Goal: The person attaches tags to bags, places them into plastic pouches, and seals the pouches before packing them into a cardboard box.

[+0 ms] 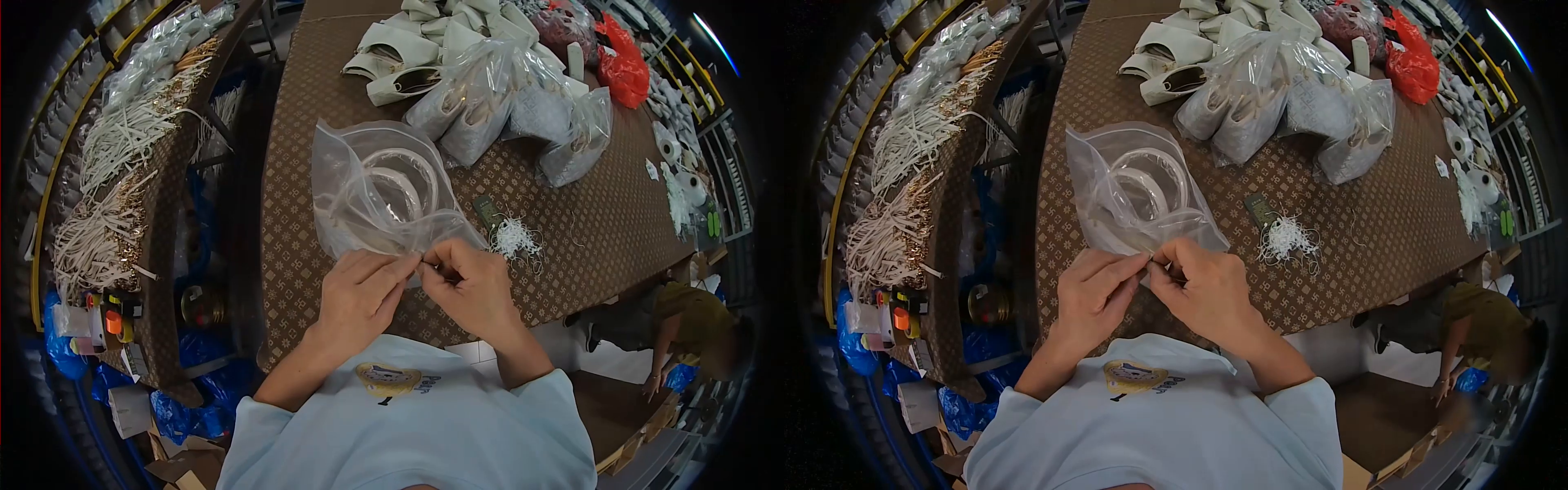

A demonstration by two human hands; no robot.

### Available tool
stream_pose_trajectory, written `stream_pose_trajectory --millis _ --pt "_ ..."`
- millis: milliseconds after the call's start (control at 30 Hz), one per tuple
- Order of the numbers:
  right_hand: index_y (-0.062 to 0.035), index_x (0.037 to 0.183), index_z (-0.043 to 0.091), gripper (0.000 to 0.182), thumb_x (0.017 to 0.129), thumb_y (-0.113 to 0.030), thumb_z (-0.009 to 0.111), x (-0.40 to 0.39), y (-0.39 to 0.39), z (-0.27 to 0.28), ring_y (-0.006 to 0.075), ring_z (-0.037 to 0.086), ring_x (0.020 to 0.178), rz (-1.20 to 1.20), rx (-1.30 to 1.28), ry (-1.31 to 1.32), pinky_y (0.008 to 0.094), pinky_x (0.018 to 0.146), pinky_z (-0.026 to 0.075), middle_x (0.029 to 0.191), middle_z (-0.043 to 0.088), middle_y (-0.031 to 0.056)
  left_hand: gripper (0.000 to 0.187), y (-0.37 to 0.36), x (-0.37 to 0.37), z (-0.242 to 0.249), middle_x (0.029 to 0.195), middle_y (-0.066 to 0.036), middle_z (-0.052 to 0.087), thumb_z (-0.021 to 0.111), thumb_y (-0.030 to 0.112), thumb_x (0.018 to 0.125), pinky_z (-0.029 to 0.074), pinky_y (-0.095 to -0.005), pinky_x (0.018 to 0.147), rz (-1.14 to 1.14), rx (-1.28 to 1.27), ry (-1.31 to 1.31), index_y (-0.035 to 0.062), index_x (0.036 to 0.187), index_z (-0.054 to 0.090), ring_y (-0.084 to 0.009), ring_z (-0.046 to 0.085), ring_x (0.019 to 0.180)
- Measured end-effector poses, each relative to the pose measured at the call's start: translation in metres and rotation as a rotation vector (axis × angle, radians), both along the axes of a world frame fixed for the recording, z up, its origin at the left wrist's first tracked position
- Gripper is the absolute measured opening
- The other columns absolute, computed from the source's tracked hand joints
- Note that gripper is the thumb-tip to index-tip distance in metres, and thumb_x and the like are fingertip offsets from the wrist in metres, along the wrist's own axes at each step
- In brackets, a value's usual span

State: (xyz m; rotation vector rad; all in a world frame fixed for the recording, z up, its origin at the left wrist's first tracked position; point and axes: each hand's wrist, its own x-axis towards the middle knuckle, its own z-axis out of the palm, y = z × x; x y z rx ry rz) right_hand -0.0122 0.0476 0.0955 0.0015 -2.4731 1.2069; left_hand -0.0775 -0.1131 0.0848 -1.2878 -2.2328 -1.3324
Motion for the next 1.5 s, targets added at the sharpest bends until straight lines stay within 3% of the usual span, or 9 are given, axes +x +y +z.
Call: stream_pose_trajectory --millis 33,100,267,767,1067,1267,1333,1467,1500 --pt "0.0015 0.083 0.056 0.011 0.078 -0.003 0.065 0.001 0.001 0.000 0.0038 0.054 0.054 0.030 -0.101 -0.032 0.0208 0.049 0.044 0.064 0.062 0.0052 0.033 -0.001 -0.001 0.001 0.084 -0.010 0.064 0.069 -0.001 0.069 0.049 -0.0296 0.058 -0.016 -0.020 0.040 0.0047 0.101 0.064 -0.0248 0.061 0.070" --pt "0.0018 0.083 0.056 0.010 0.079 -0.003 0.065 0.001 -0.001 -0.003 0.0029 0.053 0.054 0.022 -0.147 -0.018 0.0204 0.049 0.044 0.064 0.061 0.0043 0.036 -0.002 -0.002 0.000 0.083 -0.010 0.064 0.069 -0.002 0.068 0.049 -0.0300 0.059 -0.044 -0.032 0.084 0.0046 0.103 0.064 -0.0244 0.061 0.071" --pt "0.0019 0.084 0.057 0.009 0.081 -0.003 0.064 0.002 -0.011 -0.007 0.0015 0.052 0.055 -0.010 -0.225 0.039 0.0192 0.049 0.043 0.064 0.060 0.0023 0.036 -0.004 0.002 0.003 0.081 -0.008 0.063 0.067 -0.005 0.073 0.047 -0.0238 0.058 -0.123 0.121 -0.481 0.0062 0.108 0.065 -0.0143 0.060 0.067" --pt "0.0004 0.085 0.057 0.011 0.081 -0.005 0.066 0.007 -0.024 -0.007 0.0017 0.052 0.053 -0.069 -0.092 0.120 0.0187 0.048 0.043 0.062 0.060 0.0012 0.033 -0.009 0.000 -0.009 0.078 -0.007 0.062 0.063 -0.005 0.075 0.045 -0.0212 0.057 -0.163 0.201 -0.450 0.0045 0.107 0.063 -0.0104 0.058 0.065" --pt "-0.0002 0.081 0.058 0.009 0.079 -0.003 0.066 0.017 -0.026 -0.020 0.0008 0.051 0.054 -0.057 -0.350 -0.023 0.0181 0.048 0.041 0.061 0.059 -0.0007 0.026 -0.019 -0.002 -0.020 0.078 -0.006 0.062 0.061 -0.005 0.077 0.045 -0.0209 0.060 -0.163 0.173 -0.541 0.0022 0.102 0.062 -0.0097 0.058 0.066" --pt "0.0013 0.085 0.060 0.015 0.081 -0.012 0.065 0.047 0.028 -0.091 0.0054 0.055 0.055 -0.232 -0.736 -0.494 0.0220 0.048 0.044 0.066 0.062 0.0026 0.017 -0.071 -0.039 -0.045 0.086 -0.005 0.064 0.058 -0.004 0.081 0.049 -0.0229 0.068 -0.082 0.401 -1.203 -0.0015 0.098 0.061 -0.0082 0.059 0.075" --pt "0.0023 0.086 0.061 0.019 0.083 -0.016 0.062 0.042 0.049 -0.144 0.0065 0.056 0.055 -0.471 -0.484 -0.472 0.0234 0.049 0.044 0.064 0.061 0.0028 0.018 -0.074 -0.042 -0.063 0.086 -0.004 0.065 0.059 -0.004 0.081 0.049 -0.0236 0.072 -0.126 0.309 -1.274 -0.0011 0.099 0.062 -0.0091 0.060 0.078" --pt "0.0032 0.090 0.059 0.028 0.085 -0.025 0.059 0.028 0.071 -0.178 0.0165 0.062 0.067 -0.617 -0.574 -0.436 0.0296 0.059 0.047 0.076 0.064 0.0087 0.020 -0.026 -0.007 -0.083 0.090 -0.003 0.064 0.062 0.003 0.083 0.048 -0.0231 0.073 -0.429 -0.048 -1.314 -0.0016 0.103 0.062 -0.0081 0.058 0.080" --pt "0.0032 0.096 0.058 0.034 0.087 -0.029 0.057 0.031 0.080 -0.186 0.0231 0.061 0.076 -0.623 -0.247 -0.335 0.0330 0.066 0.047 0.086 0.063 0.0131 0.021 -0.008 0.004 -0.088 0.091 -0.002 0.064 0.063 0.006 0.083 0.048 -0.0227 0.073 -0.481 -0.078 -1.298 -0.0008 0.103 0.062 -0.0076 0.058 0.081"
